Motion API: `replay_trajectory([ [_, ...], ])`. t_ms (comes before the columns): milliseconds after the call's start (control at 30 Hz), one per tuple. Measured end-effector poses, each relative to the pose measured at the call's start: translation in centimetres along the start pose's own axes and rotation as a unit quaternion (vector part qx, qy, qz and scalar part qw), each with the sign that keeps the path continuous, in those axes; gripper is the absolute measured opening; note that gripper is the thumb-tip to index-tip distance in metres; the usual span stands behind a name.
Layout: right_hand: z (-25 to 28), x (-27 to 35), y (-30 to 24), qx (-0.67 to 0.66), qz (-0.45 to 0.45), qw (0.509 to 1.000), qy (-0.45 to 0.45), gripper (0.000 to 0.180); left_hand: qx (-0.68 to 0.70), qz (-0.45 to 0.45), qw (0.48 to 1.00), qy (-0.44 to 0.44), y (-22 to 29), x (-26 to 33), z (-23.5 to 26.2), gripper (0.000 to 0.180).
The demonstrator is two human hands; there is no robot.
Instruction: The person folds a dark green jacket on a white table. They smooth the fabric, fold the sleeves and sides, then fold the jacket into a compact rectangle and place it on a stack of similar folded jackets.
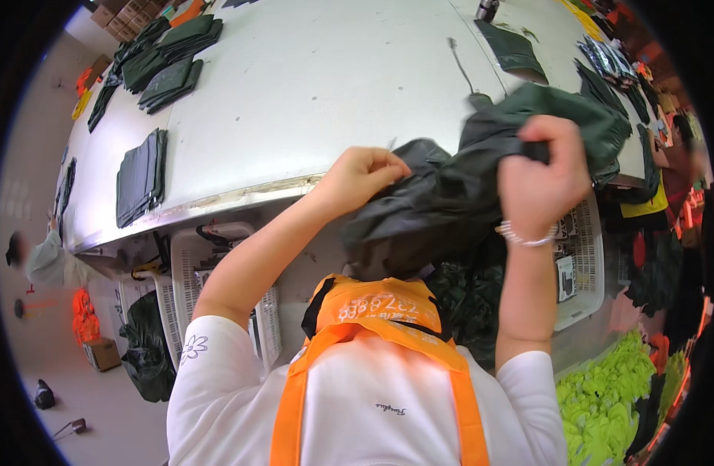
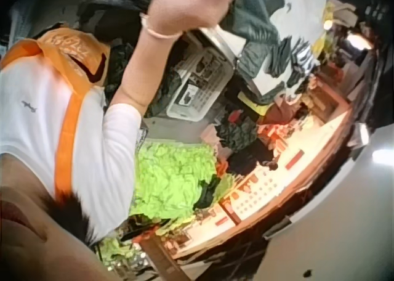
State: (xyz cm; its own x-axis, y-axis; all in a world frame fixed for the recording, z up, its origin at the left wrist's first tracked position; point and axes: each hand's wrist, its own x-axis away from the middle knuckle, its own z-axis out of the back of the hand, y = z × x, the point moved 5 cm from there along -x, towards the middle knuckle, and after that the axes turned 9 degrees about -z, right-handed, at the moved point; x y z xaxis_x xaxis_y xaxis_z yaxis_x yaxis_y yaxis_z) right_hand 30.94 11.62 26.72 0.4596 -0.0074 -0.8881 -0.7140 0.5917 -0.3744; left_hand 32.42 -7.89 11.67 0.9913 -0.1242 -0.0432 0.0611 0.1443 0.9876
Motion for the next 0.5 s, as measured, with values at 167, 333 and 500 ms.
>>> replay_trajectory([
  [167,-2.5,-1.8,-5.5,-0.084,0.109,0.990,-0.042,0.029,0.115,-0.056,0.990,-0.067,-3.1,-2.7,-2.6,0.048],
  [333,-1.0,-7.3,-4.6,-0.054,0.127,0.984,0.109,0.024,0.167,-0.119,0.967,-0.154,-2.6,-1.5,-3.9,0.061],
  [500,-5.6,0.7,-13.8,0.002,0.243,0.917,-0.316,0.032,0.076,-0.176,0.980,0.047,1.2,-2.8,-1.7,0.055],
])
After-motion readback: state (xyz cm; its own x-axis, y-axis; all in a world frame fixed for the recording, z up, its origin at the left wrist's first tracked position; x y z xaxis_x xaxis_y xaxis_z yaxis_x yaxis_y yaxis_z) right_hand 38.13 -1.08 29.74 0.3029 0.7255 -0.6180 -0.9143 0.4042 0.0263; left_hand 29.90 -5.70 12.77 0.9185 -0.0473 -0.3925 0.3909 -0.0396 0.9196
